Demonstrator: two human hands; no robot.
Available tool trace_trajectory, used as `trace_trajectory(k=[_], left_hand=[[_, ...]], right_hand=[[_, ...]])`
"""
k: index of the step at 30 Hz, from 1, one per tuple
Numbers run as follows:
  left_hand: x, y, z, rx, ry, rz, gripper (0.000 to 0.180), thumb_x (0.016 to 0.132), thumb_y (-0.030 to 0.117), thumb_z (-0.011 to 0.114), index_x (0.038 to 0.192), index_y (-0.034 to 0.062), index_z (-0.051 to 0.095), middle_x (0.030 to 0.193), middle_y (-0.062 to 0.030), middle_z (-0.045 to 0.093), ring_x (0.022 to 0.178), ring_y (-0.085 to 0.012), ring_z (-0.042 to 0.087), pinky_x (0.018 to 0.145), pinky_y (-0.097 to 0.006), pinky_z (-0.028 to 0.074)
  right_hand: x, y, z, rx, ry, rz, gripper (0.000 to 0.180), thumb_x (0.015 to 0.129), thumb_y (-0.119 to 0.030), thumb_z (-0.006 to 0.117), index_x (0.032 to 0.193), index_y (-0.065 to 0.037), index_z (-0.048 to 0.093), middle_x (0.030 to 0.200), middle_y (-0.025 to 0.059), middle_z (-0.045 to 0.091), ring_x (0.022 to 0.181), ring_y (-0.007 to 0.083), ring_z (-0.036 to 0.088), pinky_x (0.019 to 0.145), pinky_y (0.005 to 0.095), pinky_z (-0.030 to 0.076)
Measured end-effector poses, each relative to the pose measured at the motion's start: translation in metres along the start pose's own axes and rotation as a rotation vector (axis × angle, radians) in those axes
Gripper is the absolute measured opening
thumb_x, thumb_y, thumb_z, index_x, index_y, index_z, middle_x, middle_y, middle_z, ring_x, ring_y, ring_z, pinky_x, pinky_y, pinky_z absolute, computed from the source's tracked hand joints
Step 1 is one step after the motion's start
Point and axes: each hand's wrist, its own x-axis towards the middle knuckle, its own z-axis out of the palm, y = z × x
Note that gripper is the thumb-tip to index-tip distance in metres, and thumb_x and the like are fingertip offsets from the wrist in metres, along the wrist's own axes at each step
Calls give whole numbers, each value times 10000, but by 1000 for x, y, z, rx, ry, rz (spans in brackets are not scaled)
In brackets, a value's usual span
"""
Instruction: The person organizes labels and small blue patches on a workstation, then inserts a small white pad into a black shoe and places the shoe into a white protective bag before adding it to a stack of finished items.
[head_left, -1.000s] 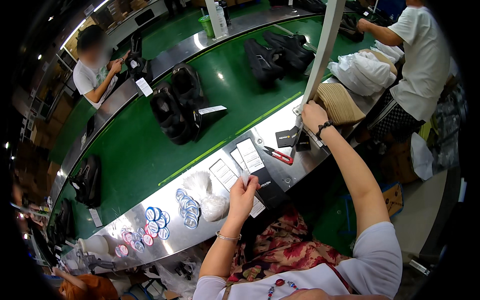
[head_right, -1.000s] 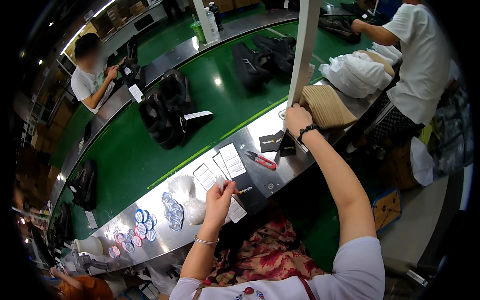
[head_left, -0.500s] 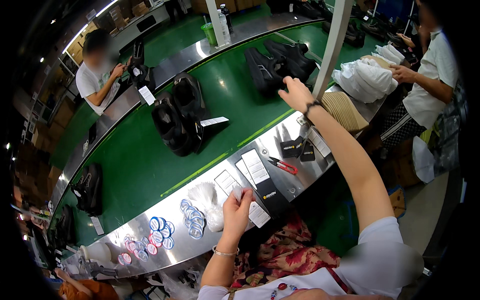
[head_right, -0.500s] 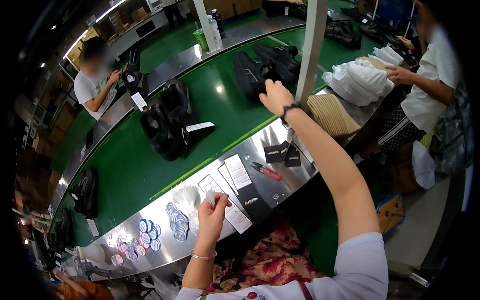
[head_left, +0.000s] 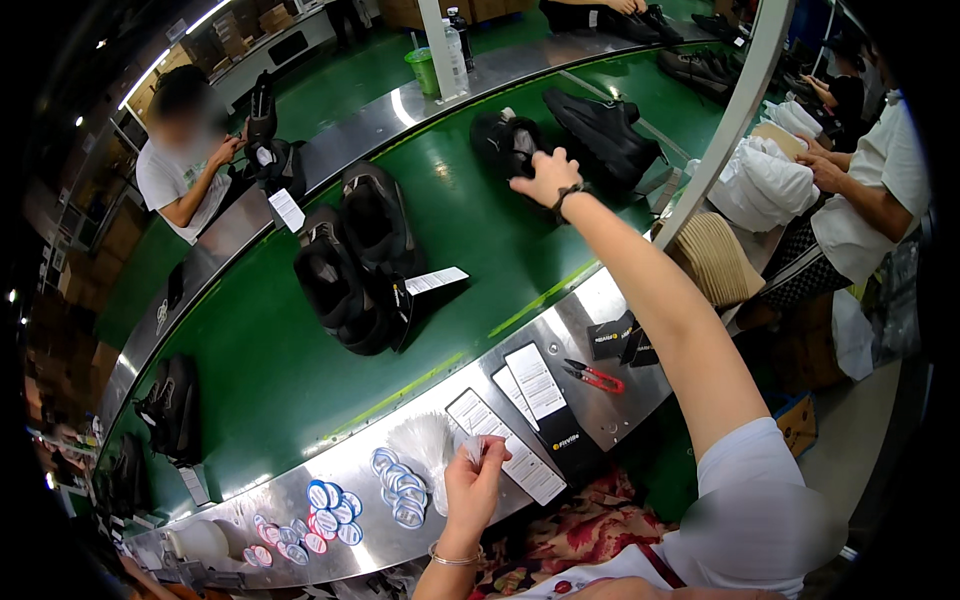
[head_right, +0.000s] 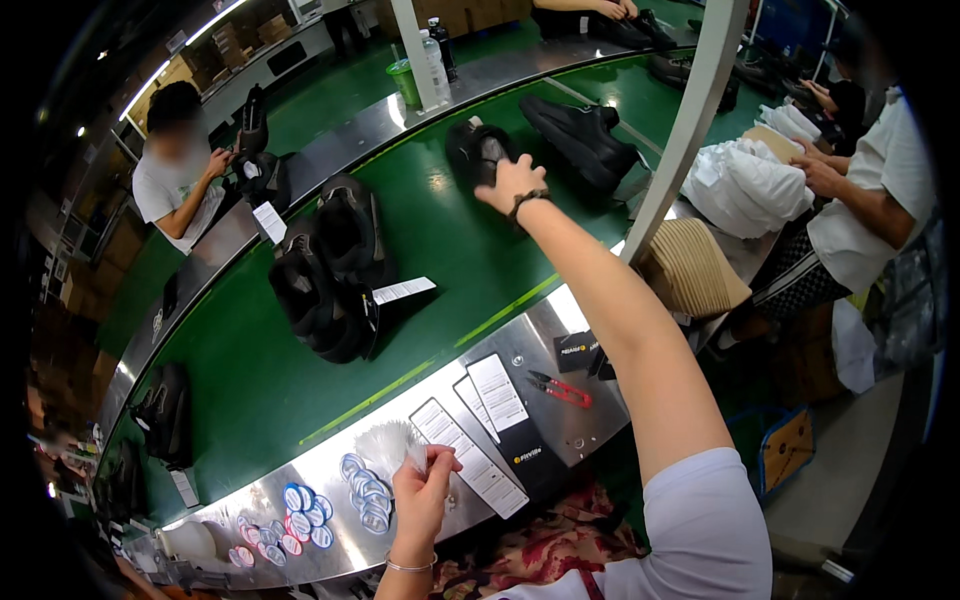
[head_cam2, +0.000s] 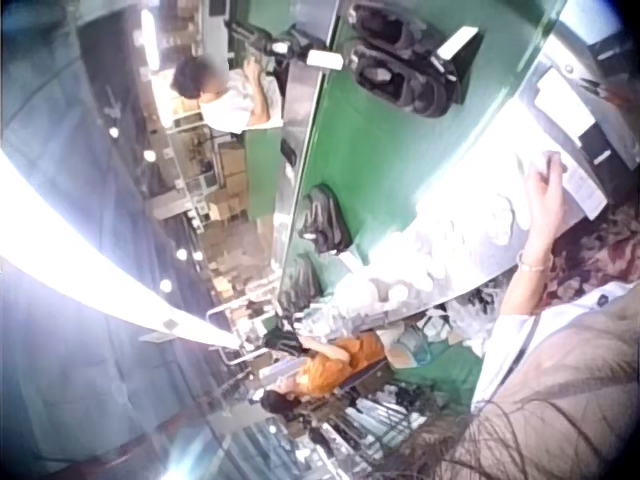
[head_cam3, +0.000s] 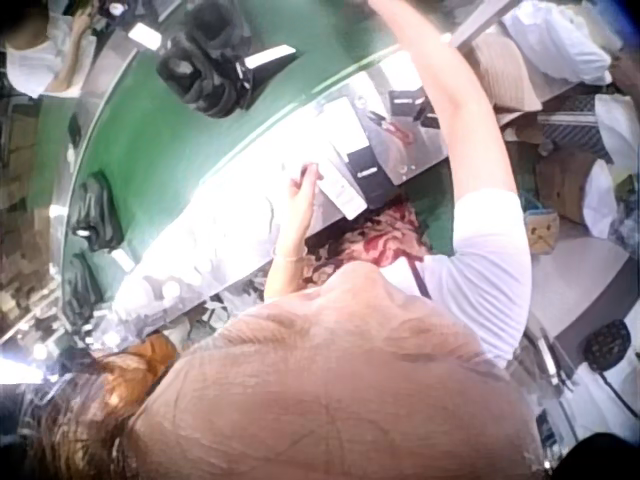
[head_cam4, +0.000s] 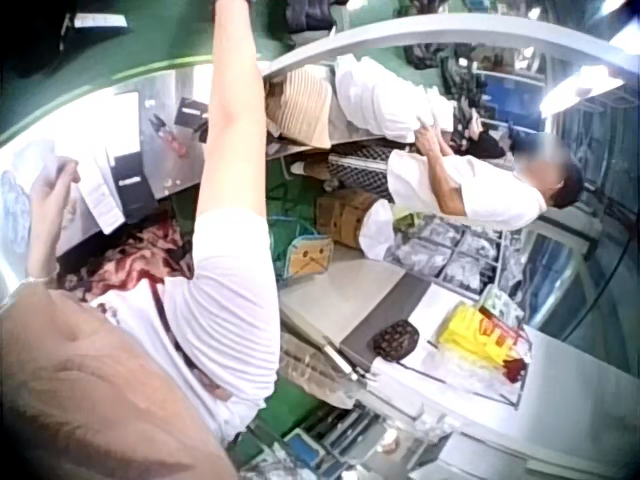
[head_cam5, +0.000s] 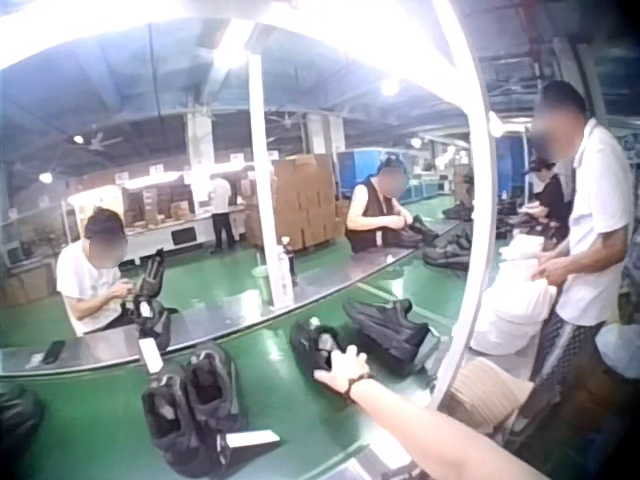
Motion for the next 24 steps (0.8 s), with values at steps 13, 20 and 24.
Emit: trace_trajectory(k=[13,20,24], left_hand=[[1,3,-19,1,105,-44,103,867,49,542,927,-29,573,751,-60,601,539,-28,401,478,-172,289],[7,1,-15,-29,67,-41,101,868,46,534,927,-31,564,743,-64,590,464,-12,336,411,-166,237],[4,10,-12,-29,57,12,104,871,48,531,927,-35,560,746,-66,588,466,-10,333,411,-167,238]], right_hand=[[120,128,0,420,505,1095,485,879,-231,422,1335,-101,321,1426,224,189,1324,374,179,985,505,268],[87,89,54,-156,597,529,292,879,-173,422,1098,-45,565,1284,219,369,1202,355,335,925,451,359],[53,53,40,21,295,294,199,800,-173,519,925,-110,661,1165,127,512,1133,292,449,908,446,368]])
